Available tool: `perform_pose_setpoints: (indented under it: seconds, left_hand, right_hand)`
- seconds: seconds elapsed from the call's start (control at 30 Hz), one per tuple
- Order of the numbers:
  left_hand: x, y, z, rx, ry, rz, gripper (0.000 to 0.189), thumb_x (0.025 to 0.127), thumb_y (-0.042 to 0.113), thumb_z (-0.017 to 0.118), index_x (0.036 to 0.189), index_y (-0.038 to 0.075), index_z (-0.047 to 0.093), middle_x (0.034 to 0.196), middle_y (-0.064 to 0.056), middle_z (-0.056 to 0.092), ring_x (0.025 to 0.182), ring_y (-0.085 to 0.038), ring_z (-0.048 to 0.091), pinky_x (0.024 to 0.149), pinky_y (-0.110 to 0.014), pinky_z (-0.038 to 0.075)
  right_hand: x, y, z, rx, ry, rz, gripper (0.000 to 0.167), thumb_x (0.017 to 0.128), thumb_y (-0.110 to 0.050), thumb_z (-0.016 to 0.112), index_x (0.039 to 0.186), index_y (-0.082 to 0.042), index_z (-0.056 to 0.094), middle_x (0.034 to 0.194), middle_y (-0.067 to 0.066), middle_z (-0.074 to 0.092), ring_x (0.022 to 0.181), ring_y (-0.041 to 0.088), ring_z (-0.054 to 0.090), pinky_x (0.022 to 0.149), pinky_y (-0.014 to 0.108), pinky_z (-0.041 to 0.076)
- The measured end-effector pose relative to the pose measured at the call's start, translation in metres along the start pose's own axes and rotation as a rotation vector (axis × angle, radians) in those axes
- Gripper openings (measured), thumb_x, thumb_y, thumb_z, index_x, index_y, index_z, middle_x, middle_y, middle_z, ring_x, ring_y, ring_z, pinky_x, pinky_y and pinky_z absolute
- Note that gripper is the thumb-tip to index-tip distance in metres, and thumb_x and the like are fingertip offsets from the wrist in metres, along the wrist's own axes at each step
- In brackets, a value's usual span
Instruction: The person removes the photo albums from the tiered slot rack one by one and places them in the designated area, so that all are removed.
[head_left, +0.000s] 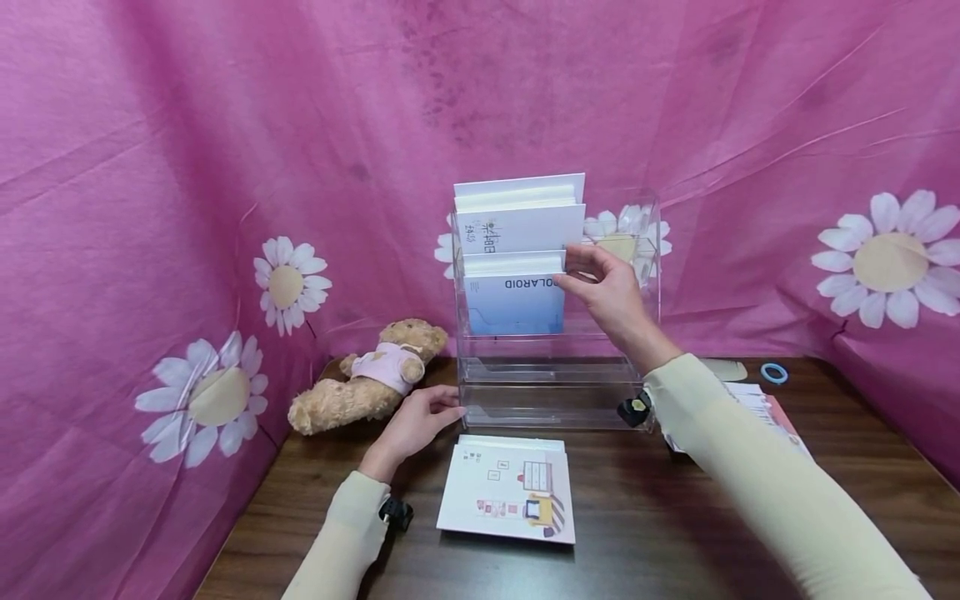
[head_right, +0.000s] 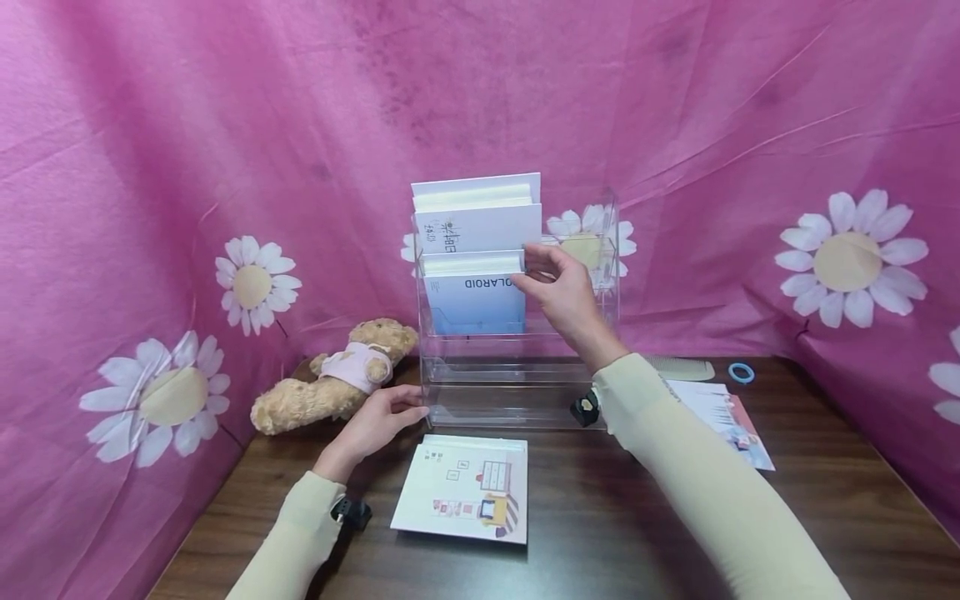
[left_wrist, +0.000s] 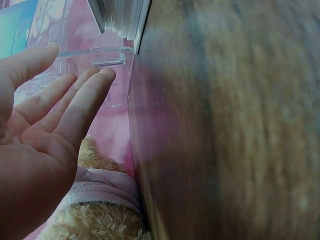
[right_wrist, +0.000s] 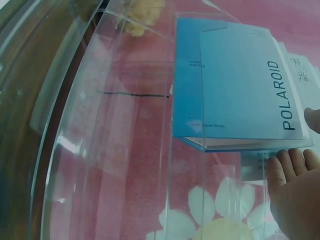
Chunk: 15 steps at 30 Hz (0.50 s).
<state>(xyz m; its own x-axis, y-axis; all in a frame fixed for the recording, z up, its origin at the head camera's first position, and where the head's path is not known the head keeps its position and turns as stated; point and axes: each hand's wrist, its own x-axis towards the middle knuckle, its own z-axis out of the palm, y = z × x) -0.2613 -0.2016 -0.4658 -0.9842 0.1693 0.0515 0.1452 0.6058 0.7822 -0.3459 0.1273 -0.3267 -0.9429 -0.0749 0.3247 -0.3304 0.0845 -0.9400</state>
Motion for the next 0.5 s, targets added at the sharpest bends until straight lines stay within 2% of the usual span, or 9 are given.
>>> perform_pose_setpoints:
  seconds: [0.23, 0.43, 0.5]
  left_hand:
    - [0.0012, -0.0027, -0.0004, -0.005, -0.012, 0.013, 0.036, 0.107, 0.020, 0.077, 0.140, 0.004, 0.075, 0.123, -0.009, 0.083, 0.115, -0.028, 0.079, 0.104, -0.051, 0.062]
    - [0.0016, -0.0031, 0.0002, -0.007, -0.011, 0.009, 0.036, 0.107, 0.020, 0.077, 0.140, 0.004, 0.075, 0.123, -0.008, 0.083, 0.115, -0.027, 0.079, 0.104, -0.050, 0.062]
    - [0.0019, -0.0028, 0.0003, -0.009, -0.006, 0.005, 0.036, 0.107, 0.020, 0.077, 0.139, 0.005, 0.075, 0.122, -0.008, 0.083, 0.115, -0.026, 0.079, 0.104, -0.050, 0.062]
  right_hand:
    - [0.0012, 0.0055, 0.0037, -0.011, 0.011, -0.002, 0.054, 0.103, -0.007, 0.080, 0.153, 0.000, 0.063, 0.143, 0.018, 0.071, 0.127, 0.014, 0.071, 0.101, 0.013, 0.058]
    - [0.0012, 0.0075, 0.0052, -0.001, 0.013, -0.002, 0.051, 0.103, -0.007, 0.080, 0.151, 0.000, 0.064, 0.134, 0.009, 0.073, 0.120, 0.008, 0.071, 0.099, 0.012, 0.058]
    - [0.0015, 0.0077, 0.0051, -0.003, 0.016, 0.000, 0.050, 0.103, -0.007, 0.080, 0.151, 0.000, 0.064, 0.134, 0.010, 0.073, 0.120, 0.008, 0.071, 0.098, 0.012, 0.058]
